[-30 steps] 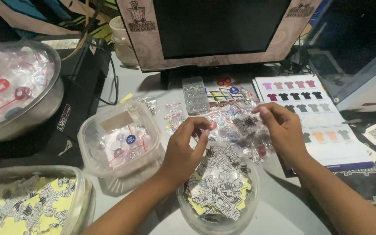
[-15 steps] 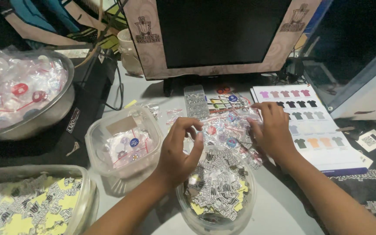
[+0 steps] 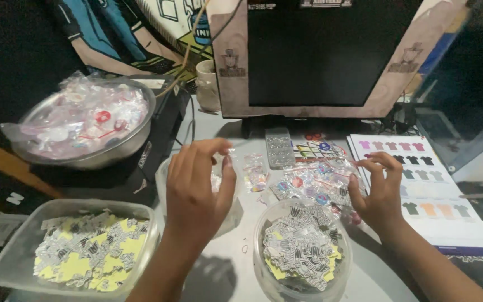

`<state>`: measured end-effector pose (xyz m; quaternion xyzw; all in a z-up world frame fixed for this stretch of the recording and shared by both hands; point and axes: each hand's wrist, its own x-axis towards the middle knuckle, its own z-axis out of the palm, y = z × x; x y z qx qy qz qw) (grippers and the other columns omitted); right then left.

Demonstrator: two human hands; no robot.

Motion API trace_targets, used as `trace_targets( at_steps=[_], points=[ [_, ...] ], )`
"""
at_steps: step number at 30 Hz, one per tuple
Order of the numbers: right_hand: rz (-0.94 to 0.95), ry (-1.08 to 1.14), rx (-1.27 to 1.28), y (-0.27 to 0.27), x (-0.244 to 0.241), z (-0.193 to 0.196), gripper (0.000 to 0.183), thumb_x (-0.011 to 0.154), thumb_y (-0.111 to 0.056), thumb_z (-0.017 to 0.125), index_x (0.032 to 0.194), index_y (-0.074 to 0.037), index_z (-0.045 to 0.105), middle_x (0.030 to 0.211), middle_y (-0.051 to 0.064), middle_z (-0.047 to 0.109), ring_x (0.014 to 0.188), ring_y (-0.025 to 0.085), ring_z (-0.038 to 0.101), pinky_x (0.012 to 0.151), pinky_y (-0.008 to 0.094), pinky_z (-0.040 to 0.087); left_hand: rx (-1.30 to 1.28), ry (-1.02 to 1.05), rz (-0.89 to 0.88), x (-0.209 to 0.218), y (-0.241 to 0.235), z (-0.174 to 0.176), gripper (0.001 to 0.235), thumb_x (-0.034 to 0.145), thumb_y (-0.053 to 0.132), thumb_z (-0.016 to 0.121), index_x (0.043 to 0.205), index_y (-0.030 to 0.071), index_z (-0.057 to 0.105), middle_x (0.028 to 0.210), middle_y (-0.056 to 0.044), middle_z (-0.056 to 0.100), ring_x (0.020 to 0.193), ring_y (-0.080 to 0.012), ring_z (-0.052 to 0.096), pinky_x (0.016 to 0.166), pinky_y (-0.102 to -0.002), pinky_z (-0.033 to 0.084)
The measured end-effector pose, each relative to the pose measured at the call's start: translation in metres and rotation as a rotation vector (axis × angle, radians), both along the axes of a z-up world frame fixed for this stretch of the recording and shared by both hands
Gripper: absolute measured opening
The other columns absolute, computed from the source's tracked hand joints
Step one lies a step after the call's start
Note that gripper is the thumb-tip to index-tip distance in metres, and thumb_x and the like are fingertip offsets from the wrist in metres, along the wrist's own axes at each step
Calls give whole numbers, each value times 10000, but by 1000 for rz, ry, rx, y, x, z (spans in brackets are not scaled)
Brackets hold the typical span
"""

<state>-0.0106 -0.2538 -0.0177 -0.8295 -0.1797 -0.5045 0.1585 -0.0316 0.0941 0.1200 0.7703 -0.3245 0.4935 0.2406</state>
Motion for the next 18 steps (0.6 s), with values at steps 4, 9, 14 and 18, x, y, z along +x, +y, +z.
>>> trace_targets(
  at_steps=[4, 9, 14, 18],
  points=[
    [-18, -100, -44, -9, 2, -5, 238, 927, -34, 641, 1136, 72, 596, 1229, 280, 431, 1212, 423, 507, 1014, 529, 483, -102, 42, -21, -24, 18, -7, 167, 929, -35, 598, 1081, 33, 581, 980, -86, 640, 787, -244, 551, 766, -376, 421],
    [22, -63, 59, 37, -7, 36, 221, 909, 1, 600, 1122, 56, 581, 1228, 249, 449, 1233, 387, 452, 1033, 493, 423, -159, -42, -8, -19, 27, -28, 106, 944, -7, 583, 1038, 36, 608, 962, -103, 669, 823, -266, 628, 720, -387, 424],
    [310, 472, -5, 126, 6, 82, 213, 914, -105, 628, 1122, -62, 650, 1220, 134, 601, 1173, 275, 591, 1048, 417, 511, -316, 122, -100, -5, 31, -40, 182, 936, 0, 550, 1104, 58, 590, 1072, -79, 663, 809, -225, 573, 849, -364, 477],
    [551, 532, -177, 196, 61, 88, 175, 870, -3, 684, 1034, -62, 674, 955, 72, 681, 824, 213, 683, 748, 326, 536, -434, 77, -222, 3, 25, -52, 138, 995, -26, 462, 1095, -17, 555, 1054, -167, 607, 975, -289, 621, 882, -363, 540]
  ],
)
